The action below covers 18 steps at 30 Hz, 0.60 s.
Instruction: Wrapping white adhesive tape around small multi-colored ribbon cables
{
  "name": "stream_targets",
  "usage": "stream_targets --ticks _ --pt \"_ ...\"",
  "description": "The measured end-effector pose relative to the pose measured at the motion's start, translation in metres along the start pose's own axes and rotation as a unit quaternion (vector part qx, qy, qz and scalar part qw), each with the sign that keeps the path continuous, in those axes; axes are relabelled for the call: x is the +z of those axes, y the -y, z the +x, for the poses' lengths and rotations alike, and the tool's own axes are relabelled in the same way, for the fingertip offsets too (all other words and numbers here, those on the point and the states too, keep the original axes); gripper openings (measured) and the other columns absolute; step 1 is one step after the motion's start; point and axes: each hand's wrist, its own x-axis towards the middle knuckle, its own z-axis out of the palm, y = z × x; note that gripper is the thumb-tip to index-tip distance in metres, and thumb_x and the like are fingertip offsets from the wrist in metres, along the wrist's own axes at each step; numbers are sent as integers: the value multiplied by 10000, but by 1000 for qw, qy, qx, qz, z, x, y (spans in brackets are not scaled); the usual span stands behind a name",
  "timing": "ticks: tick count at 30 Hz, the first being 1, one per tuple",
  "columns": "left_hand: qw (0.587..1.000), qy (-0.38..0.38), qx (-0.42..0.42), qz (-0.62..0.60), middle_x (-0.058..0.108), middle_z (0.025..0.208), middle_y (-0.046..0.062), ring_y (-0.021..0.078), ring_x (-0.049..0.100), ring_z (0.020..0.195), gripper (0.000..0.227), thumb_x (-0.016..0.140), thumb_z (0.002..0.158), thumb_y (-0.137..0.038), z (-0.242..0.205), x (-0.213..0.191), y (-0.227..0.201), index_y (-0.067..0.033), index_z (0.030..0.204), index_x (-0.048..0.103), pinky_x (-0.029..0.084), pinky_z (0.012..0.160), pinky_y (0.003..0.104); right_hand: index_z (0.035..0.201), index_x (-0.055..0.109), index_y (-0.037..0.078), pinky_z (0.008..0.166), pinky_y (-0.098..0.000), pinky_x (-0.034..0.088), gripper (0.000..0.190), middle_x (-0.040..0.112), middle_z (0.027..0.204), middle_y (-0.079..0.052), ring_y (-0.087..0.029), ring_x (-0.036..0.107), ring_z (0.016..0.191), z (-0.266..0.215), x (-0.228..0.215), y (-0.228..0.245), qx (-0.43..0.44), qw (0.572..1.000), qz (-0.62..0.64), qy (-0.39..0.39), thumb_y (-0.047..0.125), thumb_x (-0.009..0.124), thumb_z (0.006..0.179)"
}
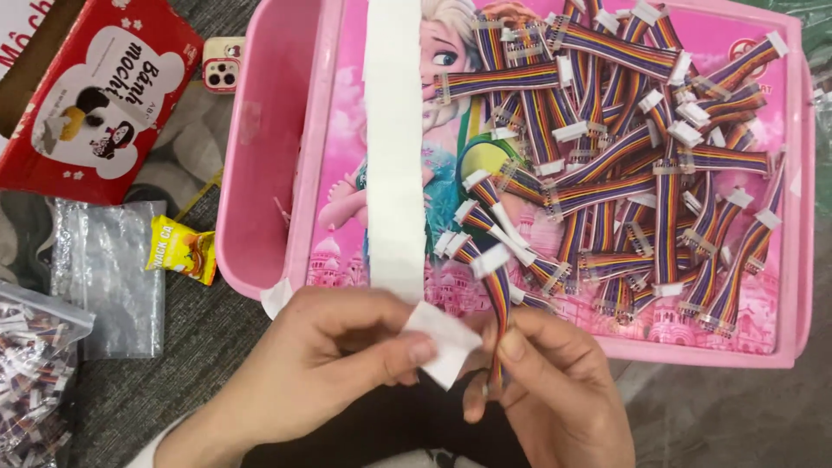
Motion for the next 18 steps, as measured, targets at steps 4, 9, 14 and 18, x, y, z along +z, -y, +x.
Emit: stream_targets --ticks 4,9,14,18 --pt "996 46 56 -61 626 658 46 89 587 530 100 621 816 -63 -2 -1 -2 26 826 667 470 492 189 969 640 -131 410 -284 558 208 638 728 -196 -225 625 559 1 8 -8 -75 984 -124 -105 14 587 829" --pt "997 60 49 14 663 606 -14 34 484 465 42 701 750 -78 7 8 -15 -37 747 694 385 421 164 1005 638 -140 477 -312 613 245 699 851 -216 -233 655 571 -8 13 -15 -74 969 -199 -124 -20 590 797" --pt "998 18 39 45 633 547 -20 30 464 457 112 722 750 -114 15 11 -13 -39 670 698 368 402 167 1026 624 -142 551 -297 629 254 692 861 -226 -241 697 602 -7 15 -13 -99 970 -203 -85 -29 593 801" --pt "992 -3 74 105 605 505 -32 27 443 412 131 697 746 -153 15 8 -16 -49 666 700 350 362 169 1047 608 -154 590 -296 628 264 683 904 -235 -250 704 651 -7 20 -11 -93 974 -197 -62 -27 565 820"
